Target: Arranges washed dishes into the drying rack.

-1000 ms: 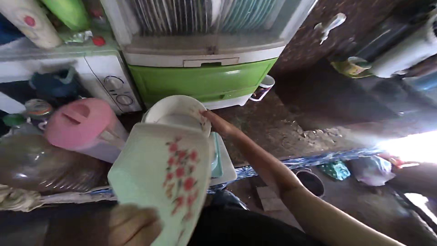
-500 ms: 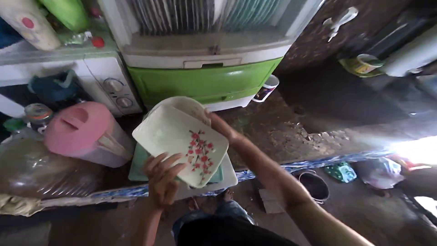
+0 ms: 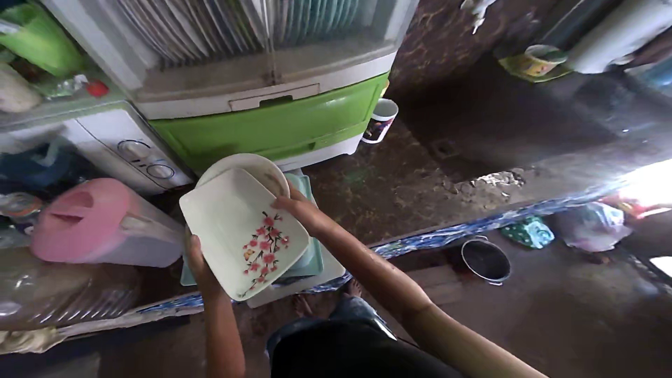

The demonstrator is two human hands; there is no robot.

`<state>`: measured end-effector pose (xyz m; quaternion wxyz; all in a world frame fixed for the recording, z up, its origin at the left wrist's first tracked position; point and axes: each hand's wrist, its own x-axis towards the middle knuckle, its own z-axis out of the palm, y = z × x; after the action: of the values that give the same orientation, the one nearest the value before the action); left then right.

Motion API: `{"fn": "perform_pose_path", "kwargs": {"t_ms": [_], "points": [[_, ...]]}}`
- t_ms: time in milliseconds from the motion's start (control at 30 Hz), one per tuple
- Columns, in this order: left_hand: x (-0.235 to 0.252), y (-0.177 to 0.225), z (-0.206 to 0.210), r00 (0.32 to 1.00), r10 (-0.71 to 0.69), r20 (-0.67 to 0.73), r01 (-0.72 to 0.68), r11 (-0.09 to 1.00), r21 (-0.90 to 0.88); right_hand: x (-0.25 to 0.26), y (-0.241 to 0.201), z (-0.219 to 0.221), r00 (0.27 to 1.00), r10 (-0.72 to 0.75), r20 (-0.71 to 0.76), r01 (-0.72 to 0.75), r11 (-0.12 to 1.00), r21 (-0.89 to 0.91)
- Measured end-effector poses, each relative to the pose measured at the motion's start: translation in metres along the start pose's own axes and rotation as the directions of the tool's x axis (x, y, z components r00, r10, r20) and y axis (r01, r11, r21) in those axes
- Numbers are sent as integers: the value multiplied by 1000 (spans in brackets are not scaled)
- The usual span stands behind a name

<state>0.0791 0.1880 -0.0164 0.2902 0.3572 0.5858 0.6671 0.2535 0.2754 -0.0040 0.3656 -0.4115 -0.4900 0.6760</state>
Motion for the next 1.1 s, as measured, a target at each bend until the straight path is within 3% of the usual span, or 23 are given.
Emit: {"fn": "perform_pose_path", "kwargs": {"t_ms": [67,200,300,400,500,633,733,900,933,1000,1100], "points": [[-7,7,8,1000,-12,-1,12,1000,8,-9,1,-7,999,6,-35,-5,1000,17],[-33,5,38,986,104,128,-102,995,-23,-49,-16,-40,985,-40,-167,39,999,-8],[-55,16,81,968,68,240,-56,997,-55,-80,-23,-83,948,-34,-315,25,999,-32],[-71,4,132,911,-63,407,92,994,-52,-109,-25,-130,846,3,-533,-36,998,-52],[-90,-14,187,807,-177,563,245,968,-47,-137,-30,-166,714,29,-700,-135,986,-97],[-116,-42,251,718,-200,667,346,934,-91,-163,-16,-223,641,4,-768,-160,979,-129],[-131,-58,286,682,-186,708,345,935,-86,-175,13,-280,670,-61,-740,-37,993,-115],[-131,-64,311,636,-185,749,297,955,-17,-180,31,-317,674,-75,-735,27,997,-78],[-123,-58,309,641,-200,741,251,967,43,-180,31,-319,681,-70,-729,15,997,-81],[-101,-42,297,758,-209,618,171,978,120,-180,23,-320,693,-26,-721,-46,996,-80],[-44,-25,267,922,-248,297,257,966,9,-178,10,-314,710,15,-704,-89,994,-68]]}}
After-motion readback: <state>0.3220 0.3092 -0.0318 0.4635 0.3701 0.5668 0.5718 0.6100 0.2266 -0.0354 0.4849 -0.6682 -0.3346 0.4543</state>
